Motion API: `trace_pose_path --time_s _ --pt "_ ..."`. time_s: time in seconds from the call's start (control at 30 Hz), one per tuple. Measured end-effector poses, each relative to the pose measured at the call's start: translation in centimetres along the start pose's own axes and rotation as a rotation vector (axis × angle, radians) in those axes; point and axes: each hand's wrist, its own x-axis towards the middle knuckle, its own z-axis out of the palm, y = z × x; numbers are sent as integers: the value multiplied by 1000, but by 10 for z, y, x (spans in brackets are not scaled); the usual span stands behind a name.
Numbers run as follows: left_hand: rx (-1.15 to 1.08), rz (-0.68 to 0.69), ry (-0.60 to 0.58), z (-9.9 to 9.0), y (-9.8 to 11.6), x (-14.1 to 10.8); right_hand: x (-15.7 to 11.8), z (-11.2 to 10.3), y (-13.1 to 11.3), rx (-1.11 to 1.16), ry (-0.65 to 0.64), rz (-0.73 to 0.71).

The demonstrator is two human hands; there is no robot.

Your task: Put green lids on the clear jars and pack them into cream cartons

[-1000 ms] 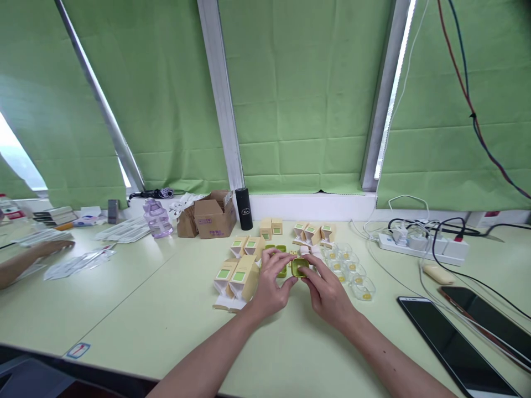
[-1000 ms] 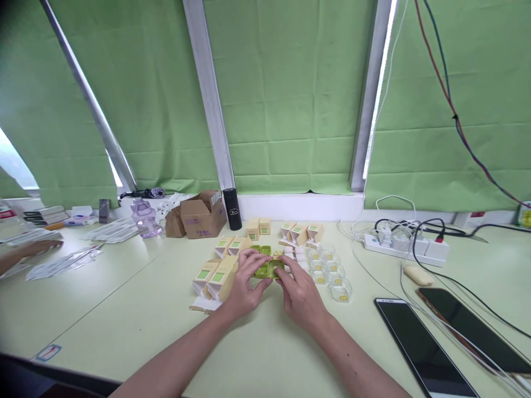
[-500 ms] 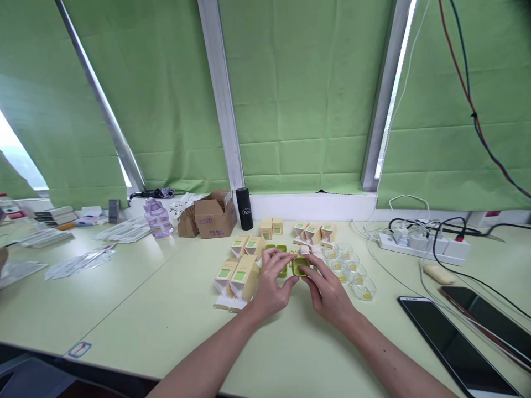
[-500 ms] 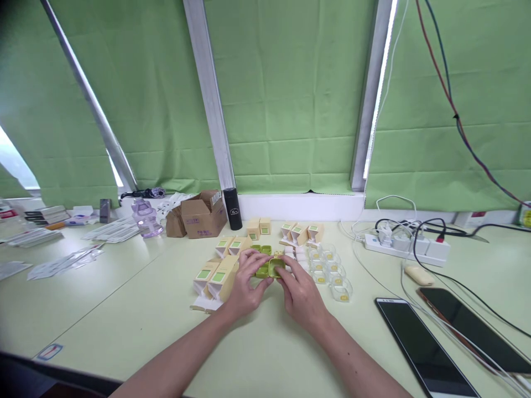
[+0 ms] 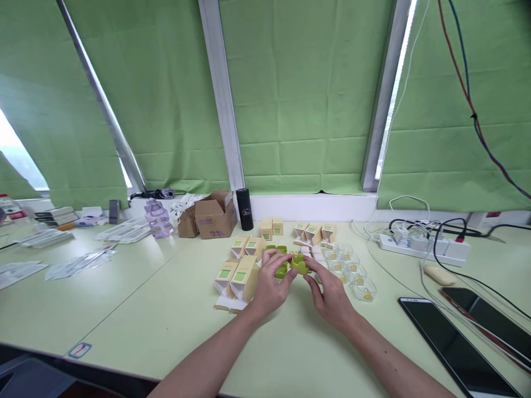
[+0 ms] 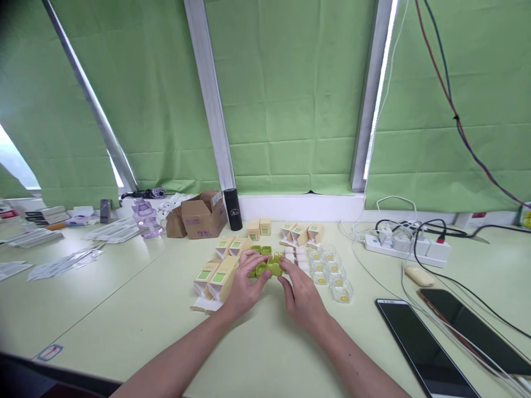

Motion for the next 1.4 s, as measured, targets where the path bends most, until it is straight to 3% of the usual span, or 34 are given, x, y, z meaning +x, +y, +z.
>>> trace_pose_path --time_s 0.27,0.57,0.97,1.13,1.27,1.4 --pt "-16 -33 -34 0 -2 0 2 -2 -3 34 -5 159" --pt "107 156 -93 2 1 -6 -2 3 -3 169 -3 396" --pt "198 203 -119 5 -1 -6 2 0 -9 230 -20 446" --pt "128 117 -49 5 0 -4 6 -9 -6 152 39 444" --pt "45 5 1 4 2 -1 9 -17 2 -33 129 458" --pt "-61 -118 41 3 1 1 14 -24 9 -298 55 419"
